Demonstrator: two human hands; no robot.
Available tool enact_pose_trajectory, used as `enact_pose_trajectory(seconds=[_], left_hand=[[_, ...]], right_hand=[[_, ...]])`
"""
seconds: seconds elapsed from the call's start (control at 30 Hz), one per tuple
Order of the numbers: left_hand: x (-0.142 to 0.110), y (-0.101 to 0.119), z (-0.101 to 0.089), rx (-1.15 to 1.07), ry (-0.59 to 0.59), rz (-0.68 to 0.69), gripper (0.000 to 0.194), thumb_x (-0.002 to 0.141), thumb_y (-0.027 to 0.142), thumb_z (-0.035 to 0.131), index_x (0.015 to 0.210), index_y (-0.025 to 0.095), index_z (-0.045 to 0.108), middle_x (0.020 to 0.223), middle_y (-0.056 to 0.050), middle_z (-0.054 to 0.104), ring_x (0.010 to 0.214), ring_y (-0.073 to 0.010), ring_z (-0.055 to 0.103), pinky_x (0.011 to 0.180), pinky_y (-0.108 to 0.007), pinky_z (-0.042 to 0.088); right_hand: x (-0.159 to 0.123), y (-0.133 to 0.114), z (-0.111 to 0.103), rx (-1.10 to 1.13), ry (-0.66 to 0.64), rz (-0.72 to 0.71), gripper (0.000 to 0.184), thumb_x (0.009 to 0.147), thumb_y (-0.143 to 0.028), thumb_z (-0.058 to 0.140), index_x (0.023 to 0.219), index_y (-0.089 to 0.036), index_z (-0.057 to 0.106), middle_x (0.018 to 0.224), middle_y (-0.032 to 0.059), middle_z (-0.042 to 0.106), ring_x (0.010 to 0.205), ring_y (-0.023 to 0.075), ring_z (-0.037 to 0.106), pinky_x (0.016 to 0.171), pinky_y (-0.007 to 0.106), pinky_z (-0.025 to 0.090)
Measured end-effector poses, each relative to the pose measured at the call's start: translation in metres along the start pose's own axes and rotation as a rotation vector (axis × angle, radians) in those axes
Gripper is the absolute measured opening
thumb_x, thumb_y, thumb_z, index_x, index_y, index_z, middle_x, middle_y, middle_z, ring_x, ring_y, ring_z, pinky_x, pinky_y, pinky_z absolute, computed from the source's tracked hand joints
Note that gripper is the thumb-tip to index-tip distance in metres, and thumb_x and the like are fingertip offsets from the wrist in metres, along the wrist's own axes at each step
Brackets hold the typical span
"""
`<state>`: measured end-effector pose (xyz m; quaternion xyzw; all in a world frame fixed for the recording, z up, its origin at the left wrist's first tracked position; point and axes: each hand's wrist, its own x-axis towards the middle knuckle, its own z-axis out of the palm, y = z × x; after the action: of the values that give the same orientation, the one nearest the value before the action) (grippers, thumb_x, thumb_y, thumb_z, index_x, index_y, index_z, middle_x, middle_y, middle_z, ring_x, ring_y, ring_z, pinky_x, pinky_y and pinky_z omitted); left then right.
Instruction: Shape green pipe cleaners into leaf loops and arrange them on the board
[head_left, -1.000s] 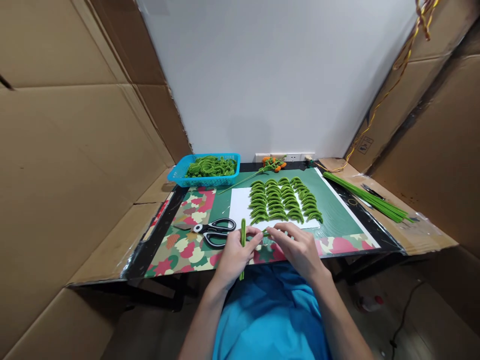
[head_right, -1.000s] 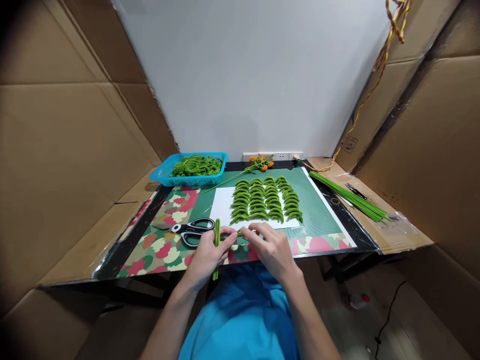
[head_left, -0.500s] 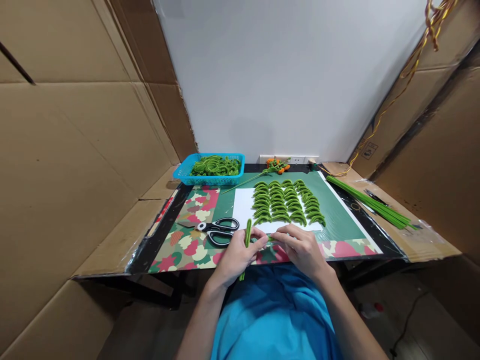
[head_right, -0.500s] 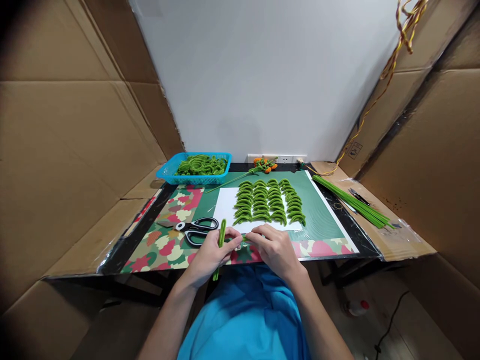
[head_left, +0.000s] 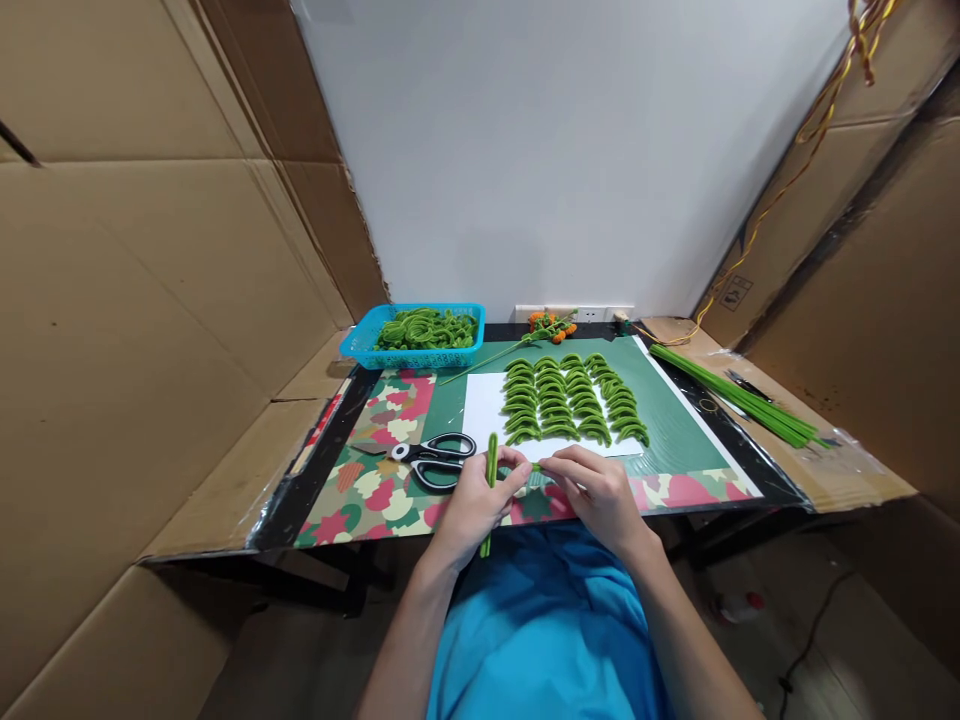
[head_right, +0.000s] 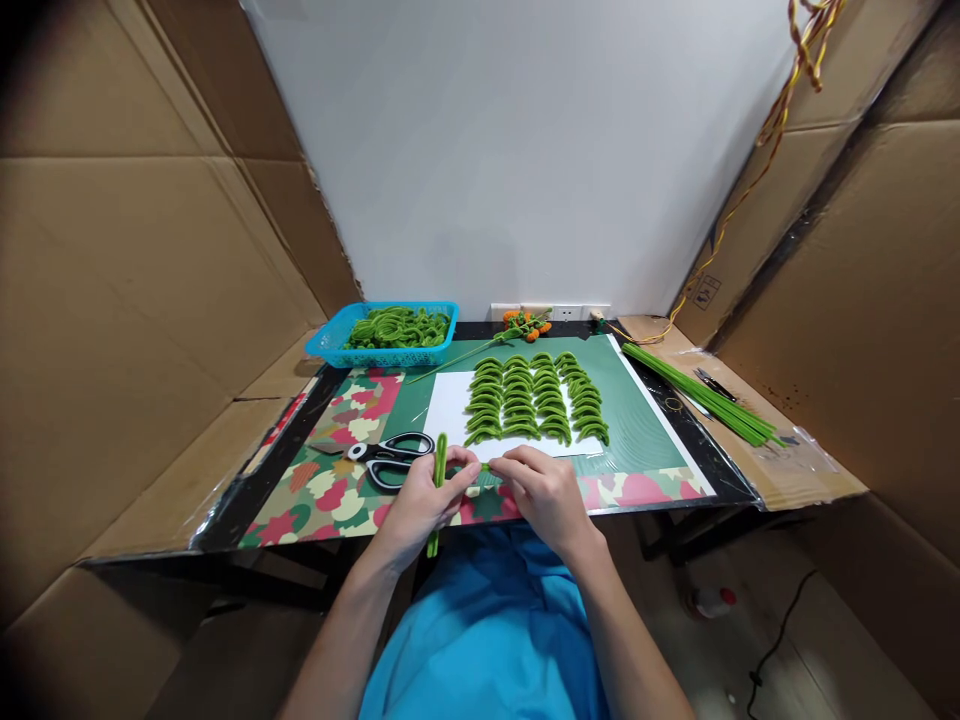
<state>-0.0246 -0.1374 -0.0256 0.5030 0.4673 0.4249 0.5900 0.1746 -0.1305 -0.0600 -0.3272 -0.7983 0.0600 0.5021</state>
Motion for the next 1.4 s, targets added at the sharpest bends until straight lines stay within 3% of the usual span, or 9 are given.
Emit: enact_pose_trajectory(seconds=[0.1,0.27,0.37,0.5,0.6,0.73,0.9,1.13,1.4], left_hand=[[0.000,0.001,0.000,-0.003,-0.026,-0.012,0.048,0.079,0.055,0.086,0.094,0.016,0.063,0.059,0.010,0.042,0.040,-0.0025,0.028,0.038,-0.016,0.020],[-0.001,-0.001,-0.002,0.007,-0.037,0.019,0.043,0.082,0.053,0.085,0.091,0.016,0.065,0.060,0.010,0.039,0.041,-0.0023,0.028,0.039,-0.016,0.020],[-0.002,-0.003,-0.002,0.037,0.000,0.053,0.038,0.081,0.047,0.086,0.093,0.015,0.069,0.056,0.010,0.039,0.042,-0.0034,0.029,0.040,-0.016,0.020],[-0.004,-0.004,0.000,0.065,0.044,0.079,0.037,0.080,0.045,0.087,0.093,0.015,0.070,0.053,0.009,0.044,0.042,-0.0060,0.035,0.041,-0.017,0.024],[-0.005,-0.006,0.005,0.085,0.077,0.105,0.037,0.079,0.045,0.087,0.092,0.015,0.069,0.054,0.006,0.051,0.043,-0.0084,0.043,0.043,-0.019,0.029],[-0.005,-0.010,0.012,0.155,0.188,0.167,0.036,0.081,0.046,0.085,0.093,0.015,0.071,0.061,0.001,0.061,0.049,-0.0125,0.053,0.048,-0.021,0.037],[-0.006,-0.012,0.016,0.251,0.272,0.219,0.031,0.084,0.043,0.083,0.093,0.015,0.074,0.056,0.004,0.055,0.046,-0.0095,0.040,0.046,-0.022,0.030],[-0.006,-0.010,0.013,0.306,0.215,0.234,0.025,0.088,0.041,0.079,0.094,0.017,0.075,0.066,0.001,0.061,0.053,-0.0110,0.042,0.048,-0.022,0.031],[-0.006,-0.005,0.010,0.240,0.144,0.170,0.033,0.089,0.047,0.078,0.095,0.015,0.072,0.057,0.005,0.049,0.047,-0.0078,0.037,0.046,-0.021,0.027]], right_hand=[[0.000,-0.001,0.002,-0.032,-0.008,-0.015,0.029,0.104,-0.005,0.053,0.111,-0.020,0.076,0.098,0.0082,0.078,0.083,0.0183,0.075,0.069,0.027,0.058],[0.003,-0.007,0.002,0.035,-0.012,0.066,0.013,0.105,-0.017,0.062,0.107,-0.019,0.075,0.092,0.0073,0.078,0.081,0.0189,0.074,0.071,0.029,0.056],[0.006,-0.014,0.002,0.117,0.001,0.195,0.012,0.104,-0.022,0.065,0.099,-0.019,0.075,0.086,0.0057,0.075,0.075,0.0182,0.070,0.067,0.029,0.054],[0.010,-0.025,0.006,0.285,0.046,0.469,0.017,0.099,-0.028,0.070,0.085,-0.020,0.076,0.073,0.0019,0.073,0.060,0.0145,0.062,0.054,0.026,0.047],[0.011,-0.031,0.012,0.308,0.128,0.547,0.019,0.097,-0.028,0.071,0.080,-0.019,0.074,0.066,0.0001,0.069,0.054,0.0131,0.058,0.051,0.025,0.044],[0.008,-0.035,0.019,0.064,0.180,0.372,0.017,0.101,-0.022,0.065,0.088,-0.019,0.074,0.071,0.0008,0.066,0.057,0.0126,0.055,0.056,0.026,0.043],[0.002,-0.032,0.018,-0.104,0.085,0.198,0.015,0.105,-0.017,0.057,0.100,-0.018,0.072,0.083,0.0048,0.070,0.061,0.0133,0.060,0.060,0.026,0.045],[0.004,-0.026,0.004,-0.143,0.018,0.151,0.013,0.105,-0.017,0.056,0.097,-0.020,0.067,0.080,0.0030,0.068,0.065,0.0145,0.061,0.060,0.026,0.044],[0.003,-0.019,-0.003,-0.117,-0.017,0.082,0.012,0.105,-0.019,0.058,0.099,-0.020,0.069,0.082,0.0032,0.069,0.067,0.0155,0.065,0.060,0.027,0.047]])
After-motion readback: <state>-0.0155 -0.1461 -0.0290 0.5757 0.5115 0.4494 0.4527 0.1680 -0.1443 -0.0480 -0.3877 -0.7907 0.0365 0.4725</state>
